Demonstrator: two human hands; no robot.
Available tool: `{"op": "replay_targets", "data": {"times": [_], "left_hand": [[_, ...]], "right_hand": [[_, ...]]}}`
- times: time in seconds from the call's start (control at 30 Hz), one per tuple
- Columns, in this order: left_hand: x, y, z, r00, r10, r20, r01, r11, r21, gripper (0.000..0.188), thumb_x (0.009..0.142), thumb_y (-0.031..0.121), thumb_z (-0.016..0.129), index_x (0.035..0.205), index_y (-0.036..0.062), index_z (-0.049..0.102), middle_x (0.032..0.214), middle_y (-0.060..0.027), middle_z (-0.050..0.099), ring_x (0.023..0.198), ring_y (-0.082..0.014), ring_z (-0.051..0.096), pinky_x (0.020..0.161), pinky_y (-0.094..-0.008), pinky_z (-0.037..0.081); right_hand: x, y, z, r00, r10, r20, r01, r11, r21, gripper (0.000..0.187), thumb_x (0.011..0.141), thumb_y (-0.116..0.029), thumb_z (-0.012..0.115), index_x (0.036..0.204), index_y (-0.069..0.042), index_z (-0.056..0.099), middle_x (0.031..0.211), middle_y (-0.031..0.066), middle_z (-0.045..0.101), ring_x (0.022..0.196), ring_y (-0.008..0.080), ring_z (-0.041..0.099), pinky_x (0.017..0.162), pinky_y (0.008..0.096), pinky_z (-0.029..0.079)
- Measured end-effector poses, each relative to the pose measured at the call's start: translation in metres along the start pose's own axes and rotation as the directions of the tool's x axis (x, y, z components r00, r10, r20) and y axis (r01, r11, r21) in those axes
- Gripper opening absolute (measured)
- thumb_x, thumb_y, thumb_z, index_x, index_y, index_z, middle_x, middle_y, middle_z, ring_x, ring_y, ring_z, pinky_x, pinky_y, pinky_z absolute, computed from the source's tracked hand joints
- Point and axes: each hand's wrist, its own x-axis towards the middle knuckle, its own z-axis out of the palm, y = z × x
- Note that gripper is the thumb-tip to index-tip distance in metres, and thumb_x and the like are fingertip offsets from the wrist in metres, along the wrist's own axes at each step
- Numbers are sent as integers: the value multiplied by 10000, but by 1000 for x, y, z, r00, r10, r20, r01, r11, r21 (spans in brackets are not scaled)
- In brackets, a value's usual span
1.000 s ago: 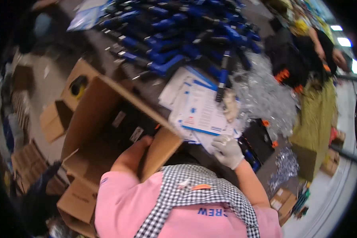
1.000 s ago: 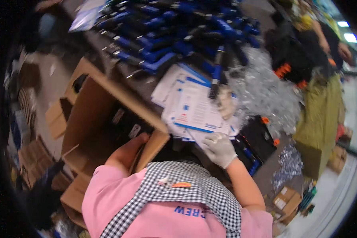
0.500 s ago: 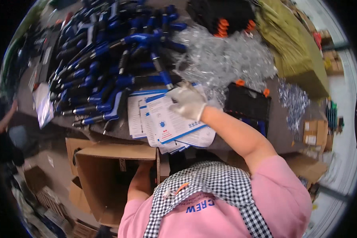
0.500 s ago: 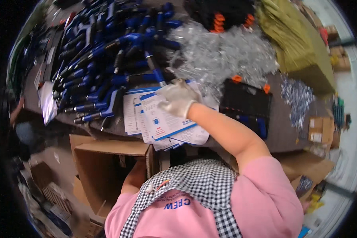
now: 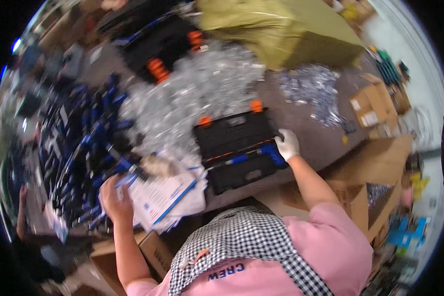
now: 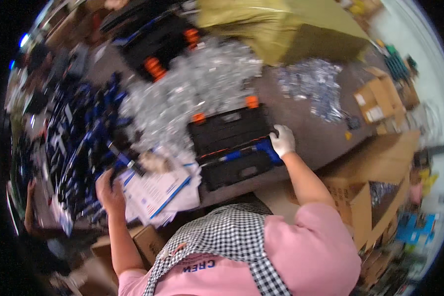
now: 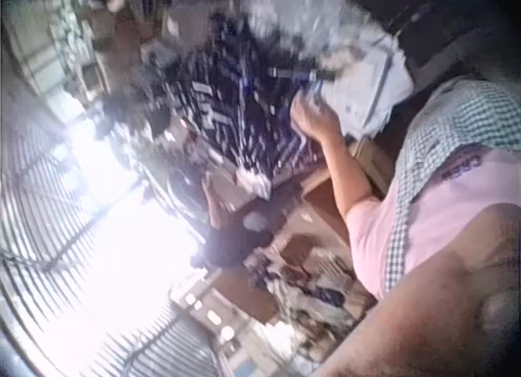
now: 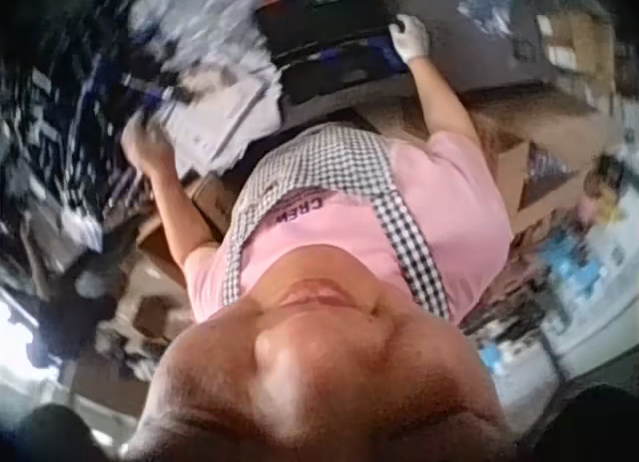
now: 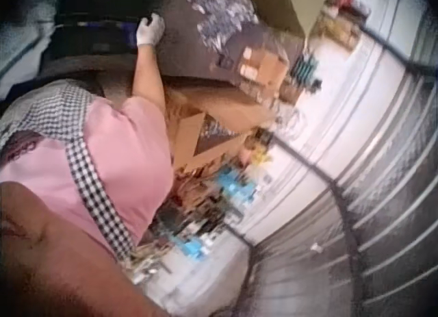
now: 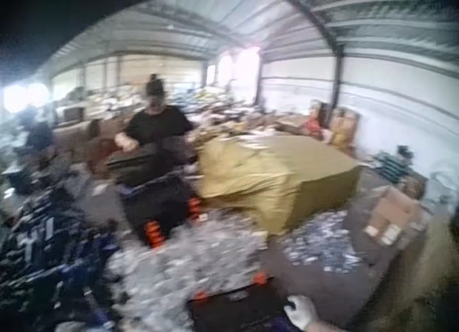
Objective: Packing industrial tools and instruction manuals into plastic carrying cases and then placing the cases into cardboard shipping boxes.
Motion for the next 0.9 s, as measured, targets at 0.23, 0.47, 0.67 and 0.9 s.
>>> {"op": "replay_targets", "data": {"times": [0.23, 0.47, 0.67, 0.9], "left_hand": [[106, 88, 255, 830, -128, 542, -144, 891, 430, 361, 807, 261, 679, 1123, 97, 626, 1138, -160, 629, 1115, -310, 564, 925, -479, 448], [109, 75, 211, 990, 90, -109, -45, 931, 363, 149, 816, 161, 623, 722, 47, 606, 807, -156, 624, 868, -359, 575, 781, -480, 449], [53, 191, 157, 915, 382, 130, -403, 850, 340, 143, 773, 83, 592, 909, 44, 605, 1268, -198, 549, 1238, -397, 465, 1026, -525, 347], [-107, 187, 223, 478, 203, 854, -382, 924, -6, 242, 762, 197, 601, 988, 165, 681, 1071, -74, 603, 1049, -277, 565, 816, -414, 507]], "right_hand": [[105, 134, -23, 967, 251, -35, -253, 963, -92, 458, 811, -314, 663, 1166, -30, 611, 1157, 227, 614, 1096, 384, 573, 947, 452, 454], [236, 169, -28, 993, -92, 68, 103, 978, -182, 446, 848, -147, 573, 1291, -117, 535, 1161, 196, 608, 1050, 395, 584, 921, 462, 467], [315, 121, 13, 918, -162, 361, 238, 955, -175, 349, 943, -382, 469, 1185, -143, 548, 1111, 174, 655, 1008, 396, 627, 848, 485, 513], [308, 102, 52, 930, 240, 278, -184, 960, -212, 638, 882, -216, 528, 1441, -30, 284, 1297, 271, 558, 1208, 381, 560, 1006, 462, 451]]}}
